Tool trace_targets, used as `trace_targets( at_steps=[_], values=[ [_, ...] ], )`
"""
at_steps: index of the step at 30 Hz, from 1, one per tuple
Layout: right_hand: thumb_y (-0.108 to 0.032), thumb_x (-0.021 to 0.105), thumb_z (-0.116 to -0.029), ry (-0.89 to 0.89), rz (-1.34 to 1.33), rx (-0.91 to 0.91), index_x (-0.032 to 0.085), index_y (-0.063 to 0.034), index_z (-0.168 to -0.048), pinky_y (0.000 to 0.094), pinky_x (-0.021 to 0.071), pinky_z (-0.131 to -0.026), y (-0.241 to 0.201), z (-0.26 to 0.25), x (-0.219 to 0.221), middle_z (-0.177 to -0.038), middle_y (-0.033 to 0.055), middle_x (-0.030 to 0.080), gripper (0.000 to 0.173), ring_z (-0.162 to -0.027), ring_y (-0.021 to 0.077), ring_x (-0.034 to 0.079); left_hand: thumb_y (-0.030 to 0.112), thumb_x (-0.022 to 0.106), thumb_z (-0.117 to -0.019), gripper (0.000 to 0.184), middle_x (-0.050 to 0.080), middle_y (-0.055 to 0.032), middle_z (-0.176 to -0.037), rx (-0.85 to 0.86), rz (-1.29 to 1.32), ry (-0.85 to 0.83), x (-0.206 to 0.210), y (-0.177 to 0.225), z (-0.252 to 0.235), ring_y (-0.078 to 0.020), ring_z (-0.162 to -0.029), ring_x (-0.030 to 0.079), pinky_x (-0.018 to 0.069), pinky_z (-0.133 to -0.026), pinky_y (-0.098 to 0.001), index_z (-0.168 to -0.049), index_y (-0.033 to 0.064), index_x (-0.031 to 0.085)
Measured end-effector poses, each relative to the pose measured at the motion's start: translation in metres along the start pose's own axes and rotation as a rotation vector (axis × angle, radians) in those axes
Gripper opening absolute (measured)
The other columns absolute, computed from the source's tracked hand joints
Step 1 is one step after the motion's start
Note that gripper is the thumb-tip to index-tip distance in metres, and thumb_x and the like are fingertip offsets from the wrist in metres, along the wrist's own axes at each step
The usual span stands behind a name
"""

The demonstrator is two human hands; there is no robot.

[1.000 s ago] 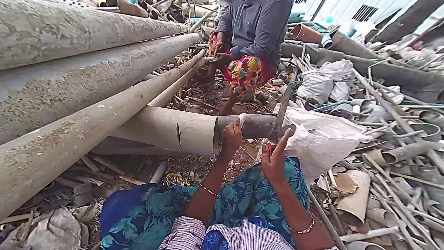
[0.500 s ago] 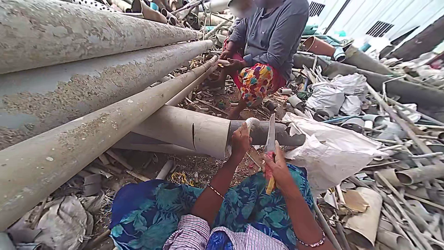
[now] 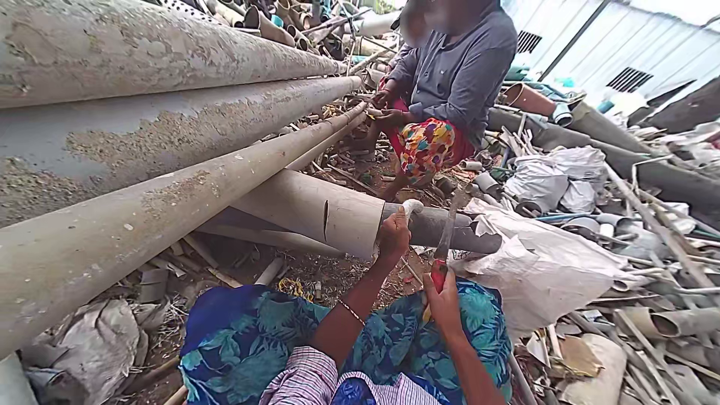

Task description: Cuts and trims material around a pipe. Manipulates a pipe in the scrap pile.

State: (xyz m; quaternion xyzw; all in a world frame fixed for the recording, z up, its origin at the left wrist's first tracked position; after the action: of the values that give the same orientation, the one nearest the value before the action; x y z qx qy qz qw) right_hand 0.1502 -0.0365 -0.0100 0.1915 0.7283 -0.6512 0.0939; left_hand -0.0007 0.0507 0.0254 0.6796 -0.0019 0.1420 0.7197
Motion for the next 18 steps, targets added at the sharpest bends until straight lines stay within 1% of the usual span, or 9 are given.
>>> trace_targets(
  at_steps=[4, 5, 7, 8, 9, 12, 14, 16, 18],
  values=[
    [-0.039, 0.037, -0.1082, 0.218, 0.044, -0.608, 0.011, 0.0235, -0.144, 0.0129, 0.0499, -0.064, -0.032, 0.005, -0.013, -0.1, 0.009, 0.053, 0.077, -0.069, -0.0067, 0.054, 0.038, 0.024, -0.114, 0.057, 0.05, -0.0019, -0.063, -0.042, 0.062, -0.017, 0.0, -0.003, 0.001, -0.0091, -0.049, 0.045, 0.043, -0.05, -0.0252, -0.104, -0.0022, 0.063],
    [-0.043, 0.034, -0.1096, 0.21, 0.079, -0.617, 0.013, 0.0239, -0.143, 0.0142, 0.0508, -0.067, -0.024, 0.003, -0.009, -0.1, 0.0111, 0.055, 0.078, -0.071, -0.0052, 0.055, 0.039, 0.024, -0.1139, 0.058, 0.049, -0.0009, -0.061, -0.056, 0.098, -0.02, 0.001, -0.002, 0.001, -0.0073, -0.045, 0.044, 0.0407, -0.046, -0.0226, -0.103, -0.0018, 0.063],
    [-0.021, 0.041, -0.1079, 0.062, 0.056, -0.344, 0.03, 0.0178, -0.146, 0.0242, 0.051, -0.071, 0.0, 0.0, -0.001, -0.101, 0.0154, 0.061, 0.056, -0.075, 0.0063, 0.058, 0.039, 0.025, -0.1139, 0.057, 0.048, -0.0012, -0.061, -0.068, 0.129, -0.027, 0.005, 0.0, 0.005, -0.0069, -0.045, 0.043, 0.039, -0.045, -0.0218, -0.103, -0.0025, 0.063],
    [-0.018, 0.04, -0.108, 0.018, 0.025, -0.196, 0.04, 0.0102, -0.139, 0.0224, 0.0478, -0.063, 0.007, -0.004, 0.003, -0.087, 0.006, 0.056, 0.042, -0.067, 0.0045, 0.053, 0.036, 0.026, -0.1142, 0.056, 0.049, -0.0017, -0.062, -0.052, 0.121, -0.021, 0.006, 0.001, 0.006, -0.0073, -0.046, 0.044, 0.0401, -0.046, -0.0224, -0.103, -0.0034, 0.063],
    [-0.018, 0.039, -0.1071, 0.002, 0.013, -0.169, 0.041, 0.012, -0.141, 0.0223, 0.0466, -0.061, 0.007, -0.002, 0.003, -0.084, 0.0038, 0.053, 0.045, -0.065, 0.0039, 0.051, 0.035, 0.027, -0.1142, 0.054, 0.05, -0.002, -0.063, -0.041, 0.102, -0.017, 0.005, 0.0, 0.007, -0.0078, -0.048, 0.045, 0.0414, -0.048, -0.0232, -0.103, -0.0036, 0.063],
    [-0.036, 0.037, -0.1088, 0.139, 0.013, -0.534, 0.031, 0.0229, -0.136, 0.0132, 0.0479, -0.062, -0.024, 0.009, -0.009, -0.086, 0.0, 0.053, 0.065, -0.066, -0.0069, 0.051, 0.037, 0.025, -0.1141, 0.056, 0.049, -0.0009, -0.061, -0.037, 0.073, -0.029, 0.004, -0.003, 0.005, -0.0079, -0.047, 0.044, 0.041, -0.048, -0.0238, -0.102, -0.0025, 0.063],
    [-0.044, 0.036, -0.1096, 0.185, 0.037, -0.626, 0.031, 0.0232, -0.132, 0.0145, 0.05, -0.065, -0.023, 0.01, -0.01, -0.086, 0.0038, 0.056, 0.071, -0.067, -0.0061, 0.054, 0.039, 0.023, -0.1139, 0.059, 0.049, -0.0006, -0.06, -0.047, 0.075, -0.031, 0.002, -0.005, 0.006, -0.0074, -0.045, 0.042, 0.0401, -0.046, -0.0231, -0.103, -0.0021, 0.063],
    [-0.022, 0.04, -0.1086, 0.036, -0.017, -0.297, 0.039, 0.0179, -0.135, 0.0175, 0.0453, -0.06, -0.001, 0.004, 0.003, -0.084, 0.0049, 0.055, 0.048, -0.062, -0.0004, 0.05, 0.04, 0.023, -0.1138, 0.059, 0.048, -0.0008, -0.06, -0.041, 0.08, -0.022, 0.001, -0.004, 0.005, -0.0078, -0.045, 0.042, 0.0404, -0.046, -0.0234, -0.103, -0.002, 0.063],
    [-0.016, 0.036, -0.1105, -0.093, -0.121, 0.103, 0.047, 0.0031, -0.125, 0.0192, 0.0417, -0.052, 0.015, -0.001, 0.01, -0.073, -0.002, 0.046, 0.027, -0.054, 0.0026, 0.044, 0.038, 0.024, -0.1139, 0.057, 0.047, -0.0008, -0.06, -0.022, 0.076, -0.001, 0.001, -0.005, 0.006, -0.0081, -0.045, 0.042, 0.0405, -0.047, -0.0241, -0.102, -0.0022, 0.063]
  ],
)
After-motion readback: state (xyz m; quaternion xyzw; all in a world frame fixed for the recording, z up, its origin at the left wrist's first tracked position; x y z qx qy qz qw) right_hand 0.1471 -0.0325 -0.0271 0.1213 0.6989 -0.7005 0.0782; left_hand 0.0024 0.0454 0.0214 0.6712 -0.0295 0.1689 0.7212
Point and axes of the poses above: each hand's wrist, its own z-axis away from the middle knuckle, its own x-axis out of the palm, y = z × x, the point moved 4 cm from there along -z, towards the middle knuckle
